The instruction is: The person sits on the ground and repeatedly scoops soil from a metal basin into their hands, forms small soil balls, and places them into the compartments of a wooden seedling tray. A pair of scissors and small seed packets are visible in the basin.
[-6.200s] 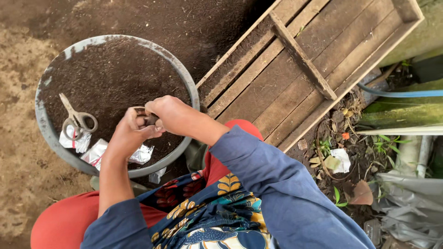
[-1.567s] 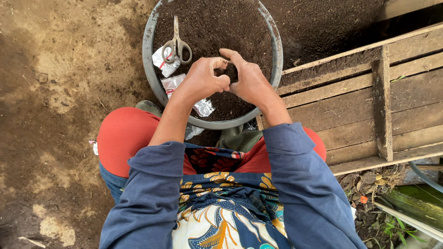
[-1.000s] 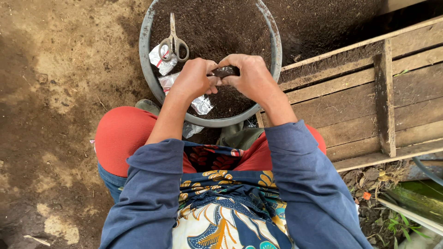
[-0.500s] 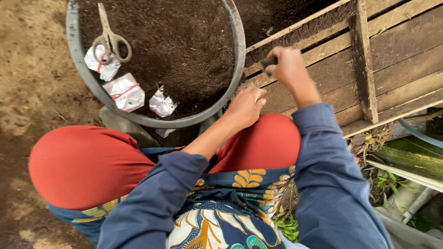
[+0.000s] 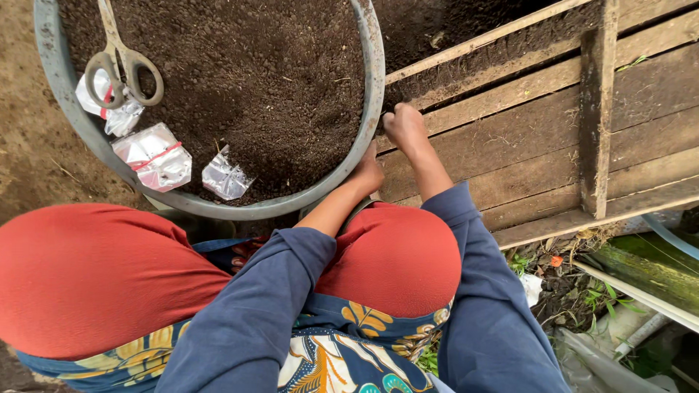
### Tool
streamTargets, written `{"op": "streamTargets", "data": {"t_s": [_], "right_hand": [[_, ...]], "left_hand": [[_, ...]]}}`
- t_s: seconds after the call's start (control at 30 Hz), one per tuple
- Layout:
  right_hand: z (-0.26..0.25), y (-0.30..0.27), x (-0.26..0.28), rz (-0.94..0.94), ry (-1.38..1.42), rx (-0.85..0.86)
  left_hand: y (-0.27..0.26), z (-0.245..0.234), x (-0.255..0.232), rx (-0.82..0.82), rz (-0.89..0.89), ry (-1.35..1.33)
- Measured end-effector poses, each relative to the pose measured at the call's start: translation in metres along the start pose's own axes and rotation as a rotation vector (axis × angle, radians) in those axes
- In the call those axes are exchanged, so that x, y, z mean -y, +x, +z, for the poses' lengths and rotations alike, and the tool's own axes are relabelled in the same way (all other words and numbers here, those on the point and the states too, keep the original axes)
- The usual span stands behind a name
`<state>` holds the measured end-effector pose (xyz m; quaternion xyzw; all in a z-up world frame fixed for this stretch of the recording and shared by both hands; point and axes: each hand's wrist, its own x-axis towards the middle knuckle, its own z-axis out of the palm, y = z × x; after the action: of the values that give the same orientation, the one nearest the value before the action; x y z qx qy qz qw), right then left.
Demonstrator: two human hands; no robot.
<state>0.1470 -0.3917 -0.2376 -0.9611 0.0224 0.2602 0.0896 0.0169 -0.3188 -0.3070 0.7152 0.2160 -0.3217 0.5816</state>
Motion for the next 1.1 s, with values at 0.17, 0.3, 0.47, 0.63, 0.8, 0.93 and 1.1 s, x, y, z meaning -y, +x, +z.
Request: {"op": "streamTargets", "data": {"t_s": [0.17, 0.3, 0.47, 0.63, 0.8, 0.93, 1.1], "right_hand": [[-0.005, -0.006, -0.006, -0.073, 0.266, 0.004], [-0.015, -0.016, -0.004, -0.068, 0.360, -0.019], [-0.044, -0.003, -0.024, -0.321, 0.281, 0.024], [-0.195, -0.115, 0.106, -0.463, 0.070, 0.003], [-0.255, -0.179, 0.203, -0.652, 0.003, -0.159], [-0.265, -0.225, 0.271, -0.651, -0.030, -0.088], [-0.231, -0.236, 0.301, -0.601, 0.096, -0.083]], "left_hand": [[0.007, 0.019, 0.012, 0.038, 0.115, 0.089], [-0.076, -0.046, -0.072, 0.299, 0.095, 0.005], [-0.210, -0.169, -0.168, 0.278, 0.381, 0.420], [-0.262, -0.313, -0.116, -0.342, 0.520, 0.892], [-0.237, -0.354, -0.054, -0.439, 0.193, 0.834], [-0.189, -0.351, -0.012, -0.525, 0.359, 0.881], [-0.231, -0.365, -0.047, -0.597, 0.310, 0.741]]}}
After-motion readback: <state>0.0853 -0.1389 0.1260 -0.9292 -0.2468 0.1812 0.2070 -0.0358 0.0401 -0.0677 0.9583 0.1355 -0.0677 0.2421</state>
